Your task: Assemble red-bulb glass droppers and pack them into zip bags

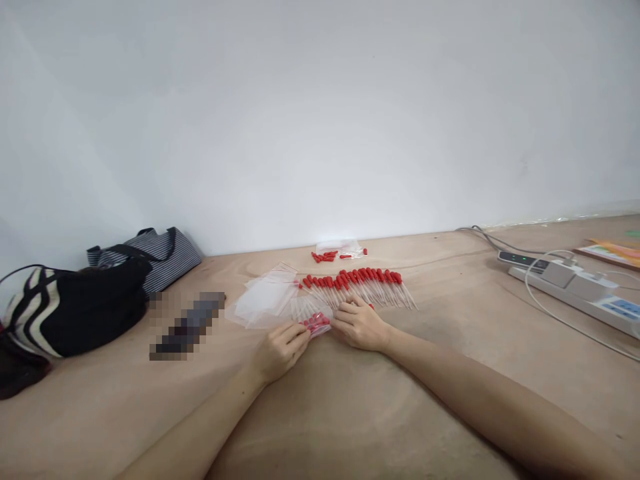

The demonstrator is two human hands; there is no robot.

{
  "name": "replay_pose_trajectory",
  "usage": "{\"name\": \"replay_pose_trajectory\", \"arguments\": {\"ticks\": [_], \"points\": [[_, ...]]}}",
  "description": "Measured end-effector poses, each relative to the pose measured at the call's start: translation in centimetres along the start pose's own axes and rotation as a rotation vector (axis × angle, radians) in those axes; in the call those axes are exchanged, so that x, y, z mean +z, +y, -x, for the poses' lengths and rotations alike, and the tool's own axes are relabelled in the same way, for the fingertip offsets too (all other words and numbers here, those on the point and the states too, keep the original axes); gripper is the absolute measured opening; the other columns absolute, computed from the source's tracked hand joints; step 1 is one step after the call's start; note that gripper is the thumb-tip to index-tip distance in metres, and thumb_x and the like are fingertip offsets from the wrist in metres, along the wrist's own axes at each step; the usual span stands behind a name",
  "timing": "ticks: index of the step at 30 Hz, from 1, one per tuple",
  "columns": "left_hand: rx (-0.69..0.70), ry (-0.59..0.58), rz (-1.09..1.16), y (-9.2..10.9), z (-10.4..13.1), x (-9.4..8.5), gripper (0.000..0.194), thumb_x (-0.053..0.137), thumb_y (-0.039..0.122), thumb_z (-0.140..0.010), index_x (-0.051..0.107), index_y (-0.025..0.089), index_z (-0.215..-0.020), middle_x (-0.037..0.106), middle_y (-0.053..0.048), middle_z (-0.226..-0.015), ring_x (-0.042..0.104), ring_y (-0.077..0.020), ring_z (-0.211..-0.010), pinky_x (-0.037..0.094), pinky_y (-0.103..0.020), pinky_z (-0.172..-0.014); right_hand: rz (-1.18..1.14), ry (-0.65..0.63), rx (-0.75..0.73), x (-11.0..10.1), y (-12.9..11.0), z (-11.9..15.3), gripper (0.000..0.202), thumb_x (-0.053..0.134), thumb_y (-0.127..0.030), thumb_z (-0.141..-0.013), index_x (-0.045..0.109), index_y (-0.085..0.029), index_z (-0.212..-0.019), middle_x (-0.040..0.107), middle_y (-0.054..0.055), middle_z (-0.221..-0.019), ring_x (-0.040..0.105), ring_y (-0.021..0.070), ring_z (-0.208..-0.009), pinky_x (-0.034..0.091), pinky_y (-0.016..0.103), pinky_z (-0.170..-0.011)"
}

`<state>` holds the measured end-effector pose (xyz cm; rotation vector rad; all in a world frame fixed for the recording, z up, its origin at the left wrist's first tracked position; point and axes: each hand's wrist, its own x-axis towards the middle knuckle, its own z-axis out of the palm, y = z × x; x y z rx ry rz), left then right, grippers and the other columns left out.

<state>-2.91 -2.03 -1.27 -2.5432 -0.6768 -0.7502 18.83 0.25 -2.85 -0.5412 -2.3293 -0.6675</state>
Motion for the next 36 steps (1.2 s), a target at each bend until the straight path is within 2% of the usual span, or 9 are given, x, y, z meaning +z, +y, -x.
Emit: {"name": "replay_pose_trajectory", "arguments": {"ticks": [6,12,17,21,24,31,36], "points": [[0.054,0.052,-0.075,0.0,-0.2,-0.2,0.025,0.038,0.013,-0.085,0.060,0.016,-0.074,0.063,-0.003,-0.067,0.058,-0.0123,-0.063,0.049,-0.024,-0.061,0.010,0.062,0.025,-0.1,-0.2,-0.5,0.020,0.042,-0.016,-0.083,0.057,-0.019,-0.069,0.056,0.000,-0.062,0.040,0.0124,-0.067,0.026,0.030,-0.068],[0.037,0.153,-0.032,0.0,-0.8,-0.1,0.013,0.047,0.012,-0.081,0.059,0.016,-0.078,0.065,-0.003,-0.070,0.058,-0.0127,-0.066,0.049,-0.025,-0.063,0.017,0.072,0.024,0.0,-0.5,-0.8,0.023,0.043,-0.014,-0.081,0.054,-0.017,-0.061,0.052,-0.001,-0.056,0.039,0.0115,-0.064,0.024,0.031,-0.068],[0.074,0.146,-0.063,-0.1,-0.8,0.1,0.013,0.047,0.011,-0.082,0.059,0.016,-0.084,0.066,-0.003,-0.073,0.057,-0.0136,-0.067,0.047,-0.025,-0.062,0.016,0.108,0.039,0.1,-0.7,-1.1,0.022,0.045,-0.014,-0.080,0.052,-0.017,-0.059,0.052,-0.002,-0.055,0.040,0.0111,-0.064,0.023,0.031,-0.068],[0.079,0.153,-0.082,-0.1,-0.8,0.2,0.014,0.046,0.011,-0.082,0.059,0.015,-0.078,0.064,-0.003,-0.067,0.056,-0.0130,-0.061,0.045,-0.025,-0.059,0.000,0.156,0.047,0.4,-1.1,-1.6,0.018,0.046,-0.015,-0.081,0.055,-0.018,-0.065,0.055,-0.003,-0.058,0.040,0.0109,-0.066,0.024,0.030,-0.069],[0.101,0.189,-0.077,-0.1,-0.9,0.2,0.015,0.046,0.010,-0.081,0.058,0.013,-0.074,0.062,-0.003,-0.063,0.054,-0.0131,-0.058,0.043,-0.026,-0.056,-0.005,0.166,0.040,0.7,-1.5,-1.9,0.021,0.044,-0.011,-0.080,0.053,-0.017,-0.062,0.053,-0.003,-0.055,0.039,0.0103,-0.063,0.024,0.029,-0.068],[0.142,0.224,-0.105,-0.1,-0.9,0.1,0.012,0.047,0.008,-0.080,0.058,0.012,-0.078,0.064,-0.005,-0.069,0.055,-0.0144,-0.061,0.044,-0.027,-0.058,-0.021,0.197,0.109,0.8,-2.0,-2.1,0.019,0.045,-0.011,-0.079,0.054,-0.017,-0.064,0.055,-0.003,-0.056,0.042,0.0102,-0.065,0.023,0.031,-0.070],[0.129,0.199,-0.098,-0.1,-0.9,0.0,0.012,0.047,0.008,-0.081,0.058,0.013,-0.078,0.064,-0.003,-0.068,0.055,-0.0134,-0.060,0.044,-0.026,-0.058,-0.026,0.196,0.107,0.8,-2.1,-2.1,0.018,0.045,-0.010,-0.079,0.055,-0.017,-0.066,0.056,-0.003,-0.058,0.043,0.0100,-0.065,0.023,0.031,-0.071]]}}
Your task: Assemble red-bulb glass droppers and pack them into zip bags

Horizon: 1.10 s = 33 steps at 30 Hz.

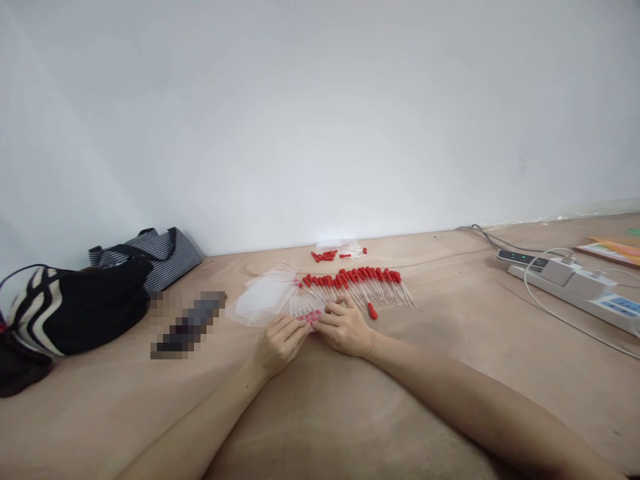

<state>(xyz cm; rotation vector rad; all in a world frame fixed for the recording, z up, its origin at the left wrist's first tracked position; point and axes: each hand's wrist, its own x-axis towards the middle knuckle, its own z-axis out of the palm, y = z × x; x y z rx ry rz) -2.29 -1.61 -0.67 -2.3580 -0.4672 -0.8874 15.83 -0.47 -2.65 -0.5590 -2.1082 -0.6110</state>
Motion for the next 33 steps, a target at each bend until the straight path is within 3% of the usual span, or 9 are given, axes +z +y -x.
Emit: {"name": "replay_pose_trajectory", "arguments": {"ticks": [6,19,28,33], "points": [[-0.057,-0.014,-0.003,-0.3,0.0,-0.4,0.016,0.045,0.011,-0.083,0.058,0.014,-0.073,0.061,-0.002,-0.061,0.054,-0.0124,-0.058,0.044,-0.025,-0.057,-0.012,-0.026,0.058,0.1,0.3,0.2,0.021,0.044,-0.012,-0.079,0.056,-0.018,-0.062,0.054,-0.003,-0.055,0.042,0.0097,-0.063,0.023,0.032,-0.072],[-0.013,0.015,0.015,-0.5,0.6,-0.2,0.013,0.048,0.008,-0.080,0.058,0.013,-0.088,0.066,-0.005,-0.077,0.059,-0.0148,-0.073,0.048,-0.028,-0.067,-0.100,-0.033,0.120,0.4,-0.5,-0.1,0.017,0.045,-0.016,-0.079,0.059,-0.019,-0.069,0.058,-0.002,-0.060,0.045,0.0110,-0.067,0.022,0.032,-0.071],[-0.017,0.066,-0.027,-0.3,0.4,-0.3,0.015,0.046,0.006,-0.079,0.059,0.013,-0.084,0.066,-0.006,-0.074,0.059,-0.0153,-0.073,0.049,-0.029,-0.069,-0.033,-0.020,0.088,0.6,-0.8,-0.4,0.017,0.043,-0.015,-0.081,0.057,-0.019,-0.072,0.059,-0.001,-0.064,0.047,0.0107,-0.069,0.022,0.033,-0.073],[0.005,0.023,-0.022,-0.4,0.4,-0.4,0.015,0.046,0.008,-0.080,0.059,0.014,-0.085,0.066,-0.005,-0.077,0.059,-0.0156,-0.074,0.048,-0.030,-0.070,-0.041,-0.019,0.107,0.6,-0.9,-0.4,0.017,0.045,-0.015,-0.080,0.057,-0.019,-0.070,0.058,-0.003,-0.061,0.046,0.0106,-0.067,0.022,0.032,-0.072]]}}
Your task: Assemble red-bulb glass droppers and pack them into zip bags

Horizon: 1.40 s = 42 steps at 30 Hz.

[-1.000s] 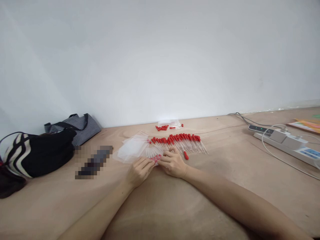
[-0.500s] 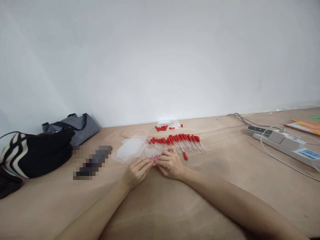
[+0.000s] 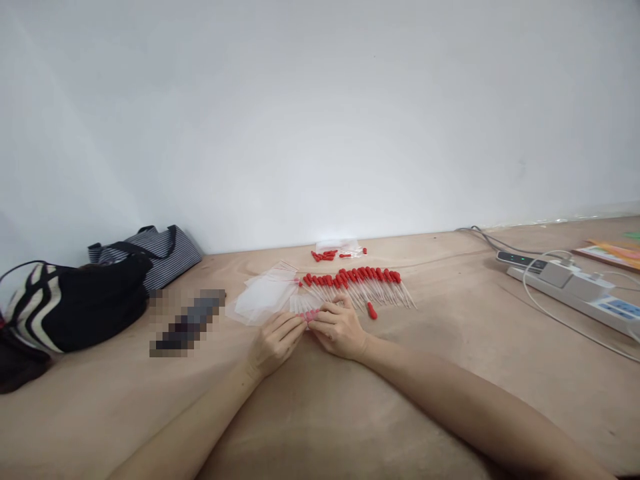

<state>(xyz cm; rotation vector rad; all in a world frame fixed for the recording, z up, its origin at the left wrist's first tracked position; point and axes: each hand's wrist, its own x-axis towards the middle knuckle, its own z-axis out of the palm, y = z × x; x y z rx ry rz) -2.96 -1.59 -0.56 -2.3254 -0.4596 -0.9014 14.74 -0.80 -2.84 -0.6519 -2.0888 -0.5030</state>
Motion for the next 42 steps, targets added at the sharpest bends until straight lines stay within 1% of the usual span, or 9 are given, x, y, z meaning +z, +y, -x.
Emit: {"name": "replay_pose_trajectory", "arguments": {"ticks": [5,9,14,17,19,25,32,38,42], "points": [[0.006,-0.017,-0.055,0.3,-0.4,-0.3,0.016,0.044,0.007,-0.081,0.058,0.014,-0.080,0.065,-0.005,-0.072,0.058,-0.0149,-0.070,0.048,-0.029,-0.068,-0.011,-0.034,0.016,-0.1,-0.1,0.1,0.018,0.043,-0.017,-0.081,0.056,-0.019,-0.069,0.057,-0.003,-0.062,0.047,0.0107,-0.067,0.022,0.033,-0.074],[0.030,0.000,-0.107,0.2,-0.3,-0.6,0.014,0.045,0.007,-0.081,0.057,0.014,-0.078,0.064,-0.004,-0.069,0.057,-0.0148,-0.068,0.046,-0.030,-0.068,0.026,-0.008,0.005,-0.2,0.0,0.1,0.019,0.042,-0.016,-0.081,0.055,-0.018,-0.068,0.056,-0.003,-0.061,0.047,0.0099,-0.065,0.022,0.034,-0.080],[-0.006,-0.080,-0.159,0.1,0.0,-0.8,0.018,0.044,0.013,-0.084,0.055,0.014,-0.070,0.057,-0.003,-0.061,0.051,-0.0142,-0.061,0.042,-0.029,-0.062,0.127,0.017,-0.042,-0.5,0.5,0.1,0.023,0.042,-0.012,-0.080,0.051,-0.017,-0.060,0.051,-0.003,-0.056,0.044,0.0090,-0.060,0.023,0.034,-0.085],[-0.037,-0.121,-0.163,0.0,0.1,-0.9,0.026,0.044,0.018,-0.085,0.051,0.015,-0.060,0.051,-0.001,-0.055,0.046,-0.0131,-0.056,0.038,-0.026,-0.057,0.172,-0.001,-0.068,-0.7,0.8,0.3,0.025,0.040,-0.010,-0.081,0.050,-0.017,-0.059,0.051,-0.003,-0.056,0.043,0.0089,-0.060,0.023,0.034,-0.089],[-0.036,-0.137,-0.158,0.0,0.3,-1.0,0.029,0.042,0.017,-0.086,0.050,0.015,-0.058,0.049,0.000,-0.054,0.044,-0.0129,-0.055,0.037,-0.026,-0.056,0.183,-0.021,-0.074,-0.8,1.0,0.4,0.025,0.039,-0.010,-0.082,0.051,-0.017,-0.061,0.051,-0.003,-0.057,0.043,0.0089,-0.061,0.022,0.035,-0.091],[-0.026,-0.159,-0.116,-0.1,0.5,-1.7,0.033,0.027,0.010,-0.089,0.057,0.013,-0.075,0.053,-0.003,-0.061,0.047,-0.0144,-0.061,0.038,-0.026,-0.060,0.196,-0.083,-0.095,-1.2,1.5,0.9,0.025,0.038,-0.009,-0.083,0.054,-0.018,-0.065,0.054,-0.003,-0.059,0.045,0.0097,-0.065,0.018,0.037,-0.096],[-0.097,-0.184,-0.081,-0.3,1.0,-1.7,0.033,0.034,0.015,-0.088,0.053,0.015,-0.061,0.049,-0.001,-0.054,0.044,-0.0131,-0.055,0.037,-0.025,-0.055,0.184,-0.095,-0.092,-1.8,1.9,1.1,0.024,0.039,-0.011,-0.084,0.055,-0.018,-0.067,0.054,-0.003,-0.059,0.046,0.0095,-0.064,0.019,0.037,-0.094],[-0.103,-0.073,0.048,-0.2,0.8,-1.5,0.010,0.047,0.012,-0.081,0.056,0.015,-0.082,0.060,-0.003,-0.070,0.052,-0.0137,-0.065,0.042,-0.027,-0.063,0.048,-0.062,0.043,-1.9,2.1,1.4,0.015,0.045,-0.018,-0.081,0.054,-0.018,-0.069,0.057,-0.002,-0.062,0.048,0.0101,-0.066,0.020,0.038,-0.090],[-0.135,-0.024,0.081,0.4,0.1,-0.6,0.009,0.053,0.015,-0.079,0.058,0.017,-0.086,0.062,-0.003,-0.072,0.054,-0.0134,-0.068,0.043,-0.027,-0.064,-0.011,-0.084,0.087,-1.6,1.4,1.1,0.014,0.047,-0.022,-0.081,0.053,-0.018,-0.069,0.057,-0.002,-0.062,0.048,0.0107,-0.066,0.021,0.038,-0.088]]}}
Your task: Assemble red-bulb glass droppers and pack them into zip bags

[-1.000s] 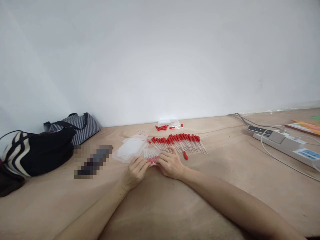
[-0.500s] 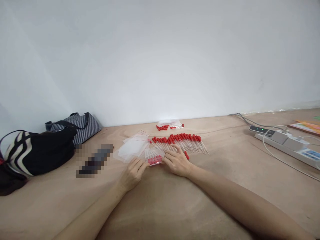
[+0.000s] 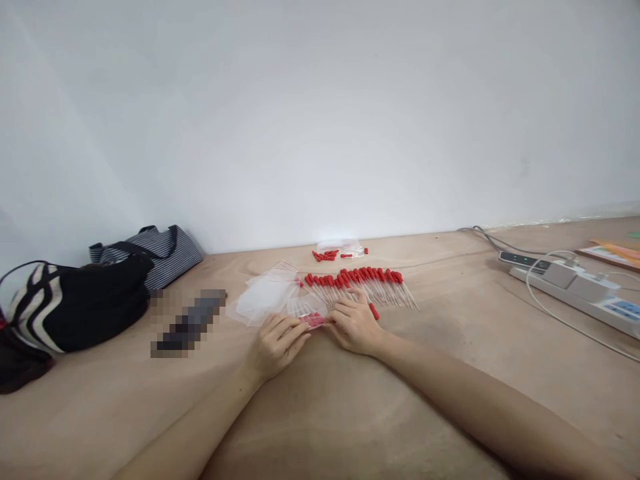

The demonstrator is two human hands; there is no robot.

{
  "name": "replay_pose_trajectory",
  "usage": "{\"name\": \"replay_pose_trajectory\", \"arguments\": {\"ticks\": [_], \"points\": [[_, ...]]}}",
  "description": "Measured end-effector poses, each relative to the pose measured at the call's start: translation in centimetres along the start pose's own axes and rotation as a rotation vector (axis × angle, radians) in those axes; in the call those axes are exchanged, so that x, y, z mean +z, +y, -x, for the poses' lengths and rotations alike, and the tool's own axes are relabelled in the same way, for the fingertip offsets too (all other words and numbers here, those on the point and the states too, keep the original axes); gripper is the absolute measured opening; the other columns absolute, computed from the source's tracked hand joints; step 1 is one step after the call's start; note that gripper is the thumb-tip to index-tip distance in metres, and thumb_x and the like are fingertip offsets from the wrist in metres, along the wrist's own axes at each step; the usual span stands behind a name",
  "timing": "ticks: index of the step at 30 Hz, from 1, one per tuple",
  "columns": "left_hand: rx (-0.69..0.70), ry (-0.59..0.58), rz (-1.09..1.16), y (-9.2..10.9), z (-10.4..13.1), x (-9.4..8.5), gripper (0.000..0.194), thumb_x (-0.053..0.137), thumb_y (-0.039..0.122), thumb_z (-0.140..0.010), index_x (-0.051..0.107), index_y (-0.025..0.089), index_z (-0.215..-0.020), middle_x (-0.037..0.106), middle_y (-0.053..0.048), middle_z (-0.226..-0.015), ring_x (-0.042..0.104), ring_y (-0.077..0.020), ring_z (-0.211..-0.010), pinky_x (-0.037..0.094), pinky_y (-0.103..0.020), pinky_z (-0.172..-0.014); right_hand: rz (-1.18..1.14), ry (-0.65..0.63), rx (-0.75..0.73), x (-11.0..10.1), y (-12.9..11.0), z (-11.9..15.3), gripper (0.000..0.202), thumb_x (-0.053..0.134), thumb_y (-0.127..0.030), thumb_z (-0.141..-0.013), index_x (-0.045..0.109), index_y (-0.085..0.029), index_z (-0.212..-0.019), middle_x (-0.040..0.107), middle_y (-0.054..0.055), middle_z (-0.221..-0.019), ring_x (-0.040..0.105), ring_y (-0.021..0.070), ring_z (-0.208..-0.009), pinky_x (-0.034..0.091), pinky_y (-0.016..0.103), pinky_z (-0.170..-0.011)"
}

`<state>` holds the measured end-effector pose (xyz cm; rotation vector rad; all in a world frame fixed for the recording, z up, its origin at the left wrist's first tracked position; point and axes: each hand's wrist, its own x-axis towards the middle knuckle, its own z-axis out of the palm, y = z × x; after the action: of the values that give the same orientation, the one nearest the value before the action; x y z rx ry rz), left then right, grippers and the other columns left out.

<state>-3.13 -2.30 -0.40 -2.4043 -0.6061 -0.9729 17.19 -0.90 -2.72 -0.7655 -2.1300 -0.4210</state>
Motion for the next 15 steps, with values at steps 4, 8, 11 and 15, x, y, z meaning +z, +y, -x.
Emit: {"name": "replay_pose_trajectory", "arguments": {"ticks": [4,8,11,15], "points": [[0.008,0.033,0.021,0.26,-0.32,0.88,0.008,0.051,0.014,-0.080,0.059,0.017,-0.082,0.061,-0.001,-0.068,0.054,-0.0119,-0.065,0.043,-0.026,-0.062,-0.015,-0.022,-0.001,0.23,-0.60,-0.31,0.016,0.046,-0.024,-0.081,0.053,-0.018,-0.069,0.057,-0.001,-0.062,0.048,0.0116,-0.067,0.022,0.038,-0.087],[0.068,0.051,-0.011,0.27,-0.44,0.89,0.009,0.050,0.012,-0.080,0.058,0.016,-0.079,0.062,-0.001,-0.066,0.054,-0.0121,-0.062,0.044,-0.026,-0.061,-0.003,-0.022,-0.022,0.23,-0.44,-0.27,0.014,0.047,-0.024,-0.080,0.054,-0.018,-0.069,0.056,-0.002,-0.061,0.048,0.0120,-0.069,0.022,0.038,-0.087],[0.122,0.062,-0.053,0.35,-0.61,0.66,0.009,0.050,0.011,-0.079,0.058,0.016,-0.080,0.062,-0.002,-0.068,0.055,-0.0126,-0.063,0.045,-0.027,-0.062,0.009,0.000,-0.026,0.11,-0.32,-0.19,0.014,0.047,-0.021,-0.079,0.053,-0.018,-0.066,0.055,-0.002,-0.059,0.047,0.0113,-0.068,0.022,0.037,-0.085],[0.177,0.074,-0.125,0.49,-0.78,0.54,0.012,0.047,0.008,-0.080,0.056,0.015,-0.076,0.062,-0.002,-0.066,0.056,-0.0132,-0.063,0.046,-0.029,-0.065,-0.008,0.026,-0.040,-0.04,-0.51,-0.28,0.012,0.047,-0.018,-0.077,0.053,-0.018,-0.066,0.055,-0.003,-0.060,0.047,0.0112,-0.068,0.022,0.037,-0.084]]}}
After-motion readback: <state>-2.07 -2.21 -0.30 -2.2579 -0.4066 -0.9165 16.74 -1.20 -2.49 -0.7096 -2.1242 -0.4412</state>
